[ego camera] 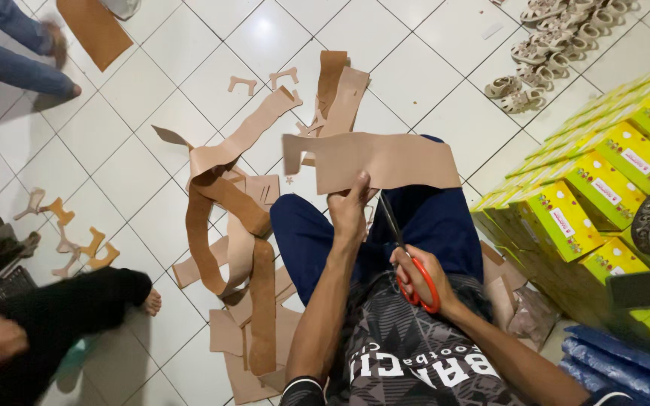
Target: The person sits on the floor and uses scissors to cut a tan sheet of material into small shapes. They repeatedly trim edges and rotate the piece to follow a pattern, dropping finished pieces onto the floor.
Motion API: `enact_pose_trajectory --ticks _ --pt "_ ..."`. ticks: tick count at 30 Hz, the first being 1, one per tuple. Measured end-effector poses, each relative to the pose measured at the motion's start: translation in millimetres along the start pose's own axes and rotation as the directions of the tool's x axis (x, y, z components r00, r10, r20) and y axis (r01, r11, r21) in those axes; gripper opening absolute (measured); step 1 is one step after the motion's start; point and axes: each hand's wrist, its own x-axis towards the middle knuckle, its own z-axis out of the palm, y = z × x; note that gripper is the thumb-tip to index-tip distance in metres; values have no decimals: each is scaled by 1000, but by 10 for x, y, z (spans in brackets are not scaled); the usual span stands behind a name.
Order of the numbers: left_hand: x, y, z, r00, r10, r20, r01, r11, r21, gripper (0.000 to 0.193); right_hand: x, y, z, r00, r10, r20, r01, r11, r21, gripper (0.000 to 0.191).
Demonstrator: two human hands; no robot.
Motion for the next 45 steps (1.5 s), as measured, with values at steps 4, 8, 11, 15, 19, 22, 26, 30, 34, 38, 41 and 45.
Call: enact_pose_trajectory --ticks 4,8,11,15,19,22,26,30,34,38,41,45 --pt "-143 129 -274 994 108 -33 -105 990 94 21 0 20 32 997 -64 37 65 997 -44 41" --pt "-263 51 -578 998 52 -44 -53 998 -32 20 203 10 185 987 -148 63 152 987 -59 43" --pt "-347 -64 -704 998 44 -33 -47 994 -97 20 299 17 290 982 -173 79 178 982 -55 45" --pt "-436 -165 -767 997 8 -79 -17 993 -119 23 317 11 332 985 -160 66 165 983 -77 45" --pt "-459 -204 -773 995 -10 -95 -1 993 -119 25 293 -25 331 992 -114 46 113 994 5 40" --pt "-458 -198 -747 994 -16 -109 4 994 -107 25 251 -53 351 999 -46 -4 46 998 38 41" --pt "-485 -168 -705 996 -1 -92 -8 995 -96 24 281 -94 379 997 -77 -16 77 996 37 37" --pt "-447 -123 -679 986 -57 -160 37 991 -126 22 286 -87 349 997 -78 5 78 996 37 42" --pt "-222 37 -725 962 -249 -108 185 894 -408 22 319 -82 296 997 -58 41 57 997 43 38" --pt "-86 400 -980 992 -114 -52 91 940 -328 19 180 -118 191 985 -136 104 132 990 50 32" --pt "-129 770 -1185 996 -11 -92 3 997 -80 23 98 -185 126 985 -78 151 83 996 -24 29" --pt "-231 973 -1187 998 1 -58 8 987 160 34 180 -262 242 955 -22 296 101 962 -252 33"
